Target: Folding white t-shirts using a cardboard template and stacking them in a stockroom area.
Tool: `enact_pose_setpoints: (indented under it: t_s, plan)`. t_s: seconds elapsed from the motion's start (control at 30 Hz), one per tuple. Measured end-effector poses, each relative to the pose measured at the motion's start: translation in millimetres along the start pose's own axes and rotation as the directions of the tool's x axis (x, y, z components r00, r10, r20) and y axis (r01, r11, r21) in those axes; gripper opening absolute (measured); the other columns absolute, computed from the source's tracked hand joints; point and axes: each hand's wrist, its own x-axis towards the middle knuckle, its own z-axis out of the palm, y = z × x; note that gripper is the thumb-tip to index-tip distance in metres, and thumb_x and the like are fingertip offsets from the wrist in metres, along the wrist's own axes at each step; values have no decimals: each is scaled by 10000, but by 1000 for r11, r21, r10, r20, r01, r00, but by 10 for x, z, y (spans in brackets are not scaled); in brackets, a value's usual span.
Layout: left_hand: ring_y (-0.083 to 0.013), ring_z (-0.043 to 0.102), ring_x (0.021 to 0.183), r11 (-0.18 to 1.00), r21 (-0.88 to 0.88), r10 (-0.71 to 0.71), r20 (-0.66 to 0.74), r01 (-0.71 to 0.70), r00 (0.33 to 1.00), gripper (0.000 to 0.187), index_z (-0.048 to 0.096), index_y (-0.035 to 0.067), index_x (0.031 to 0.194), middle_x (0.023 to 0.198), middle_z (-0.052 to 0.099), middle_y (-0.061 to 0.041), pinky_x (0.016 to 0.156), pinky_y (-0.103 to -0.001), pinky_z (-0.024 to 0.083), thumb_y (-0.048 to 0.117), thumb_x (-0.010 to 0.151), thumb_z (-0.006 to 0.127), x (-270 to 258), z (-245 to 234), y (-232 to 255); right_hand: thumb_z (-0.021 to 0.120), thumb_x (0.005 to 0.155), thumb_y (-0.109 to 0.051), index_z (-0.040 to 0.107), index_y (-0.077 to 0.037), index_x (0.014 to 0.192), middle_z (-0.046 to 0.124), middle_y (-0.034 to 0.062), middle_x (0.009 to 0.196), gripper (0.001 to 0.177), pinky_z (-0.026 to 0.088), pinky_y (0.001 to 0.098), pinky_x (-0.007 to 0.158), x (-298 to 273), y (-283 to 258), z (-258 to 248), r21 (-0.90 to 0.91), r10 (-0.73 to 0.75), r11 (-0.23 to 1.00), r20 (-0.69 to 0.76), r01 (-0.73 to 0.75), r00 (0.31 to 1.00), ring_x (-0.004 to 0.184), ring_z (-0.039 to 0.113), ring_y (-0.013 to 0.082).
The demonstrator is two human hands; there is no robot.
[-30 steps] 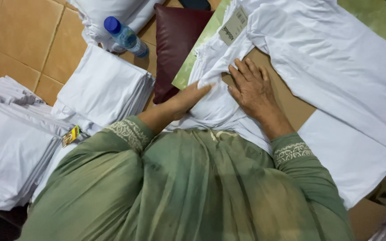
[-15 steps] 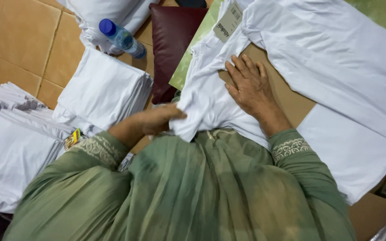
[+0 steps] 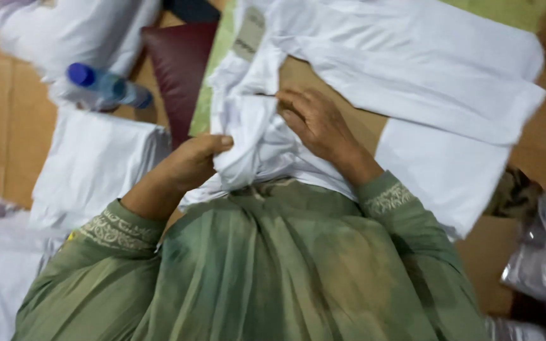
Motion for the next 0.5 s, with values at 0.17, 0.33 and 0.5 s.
enact_pose_setpoints:
  t_s: [0.17, 0.33, 0.5]
  plan:
    - [-335, 726, 1041, 988, -71, 145, 79, -139, 986, 470, 613, -58, 1303, 1135, 715, -204, 1033, -542, 507, 217, 925, 561, 57, 767, 411, 703, 899, -461, 659, -123, 1333, 674, 127, 1074, 552, 492, 515, 955, -864, -69, -256, -183, -16, 983, -113, -5, 993, 1054, 659, 380]
    - [-353, 700, 1133, 973, -149, 192, 91, -177, 977, 559, 548, -47, 1398, 1234, 690, -210, 1138, -569, 439, 239, 918, 525, 131, 1181, 782, 834, 729, -198, 671, -102, 1280, 678, 128, 1092, 583, 487, 510, 992, -2360, 681, -468, -502, 153, 830, -214, -243, 965, 1083, 661, 377]
    - [-361, 646, 1220, 967, -209, 170, 113, -144, 979, 608, 534, -26, 1458, 1355, 653, -216, 1115, -530, 489, 311, 955, 596, 280, 1280, 1013, 658, 901, -36, 775, -116, 1123, 714, 121, 1100, 263, 486, 402, 882, -3195, 693, -1111, -135, 691, 565, -461, -814, 557, 1014, 628, 303]
